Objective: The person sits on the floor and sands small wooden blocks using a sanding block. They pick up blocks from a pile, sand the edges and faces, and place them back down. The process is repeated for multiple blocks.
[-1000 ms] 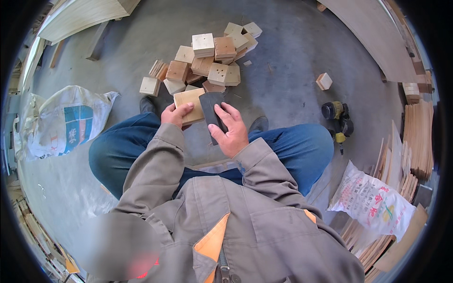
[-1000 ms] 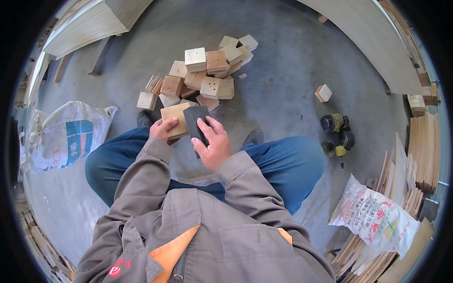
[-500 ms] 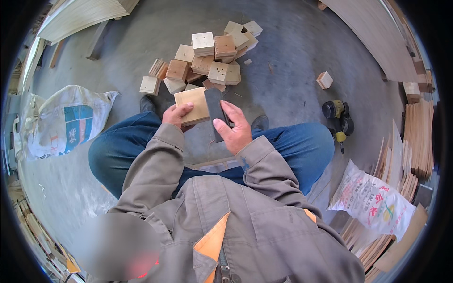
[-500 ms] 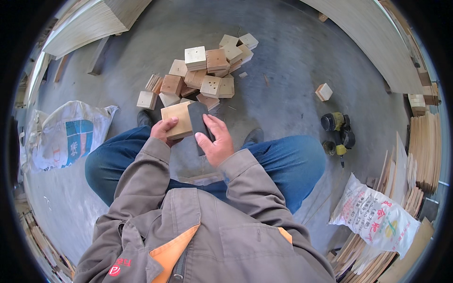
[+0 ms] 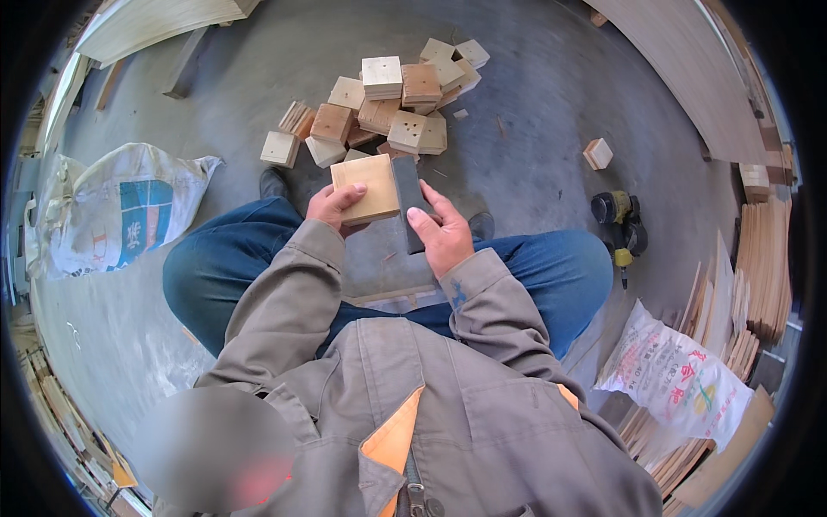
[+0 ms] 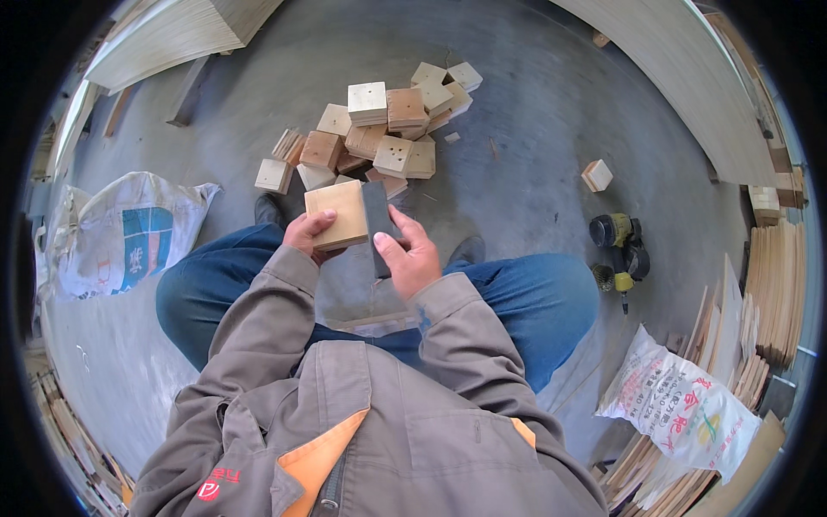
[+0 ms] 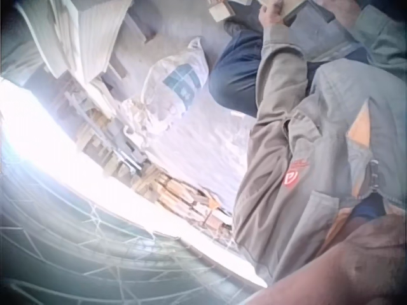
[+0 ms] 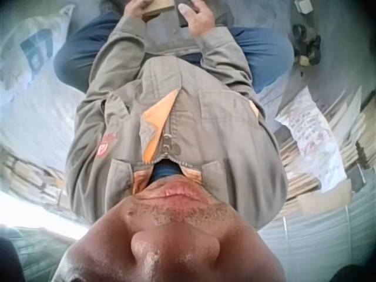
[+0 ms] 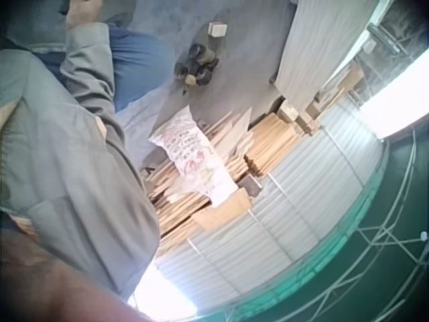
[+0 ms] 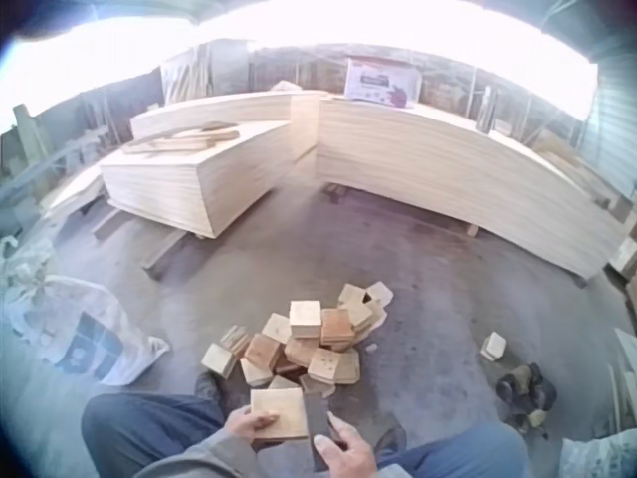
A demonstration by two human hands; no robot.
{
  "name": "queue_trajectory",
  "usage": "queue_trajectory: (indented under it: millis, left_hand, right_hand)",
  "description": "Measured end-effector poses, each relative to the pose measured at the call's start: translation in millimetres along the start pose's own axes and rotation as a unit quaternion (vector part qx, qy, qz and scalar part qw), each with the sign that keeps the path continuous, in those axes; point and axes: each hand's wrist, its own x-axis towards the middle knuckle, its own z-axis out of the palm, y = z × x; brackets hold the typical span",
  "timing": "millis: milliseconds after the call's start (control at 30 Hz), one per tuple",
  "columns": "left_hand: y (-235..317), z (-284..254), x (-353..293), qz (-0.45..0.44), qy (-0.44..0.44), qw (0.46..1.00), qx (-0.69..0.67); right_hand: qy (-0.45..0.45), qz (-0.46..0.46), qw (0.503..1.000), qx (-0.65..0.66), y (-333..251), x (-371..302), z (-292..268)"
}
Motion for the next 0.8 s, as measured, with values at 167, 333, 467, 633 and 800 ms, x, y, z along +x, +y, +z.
queue_trajectory:
  millis: [167,333,467,633,800]
  left_hand:
    - [-8.5,14.0,-17.4,-0.023,-0.094,0.994,0.055]
    - [-11.1,19.6,-19.8,-0.035,-0.156,0.986,0.044]
    - [-10.3,16.1,-11.7,-0.049,-0.14,0.989,0.015]
    - [-2.5,17.9,-18.0,-0.059,-0.109,0.992,0.026]
    - [-5.6,13.5,-13.7,-0.044,-0.14,0.989,0.033]
  right_hand:
    - [0.086,-0.014,0.996,-0.001,-10.5,30.1,-7.3]
    - [0.192,-0.027,0.98,0.034,-4.8,40.3,-27.0]
    - [0.212,-0.014,0.974,0.082,-7.6,37.6,-34.4]
    - [0.175,0.04,0.976,0.121,-19.2,31.6,-23.4]
    - [0.122,0.033,0.981,0.149,-25.4,29.3,-16.8]
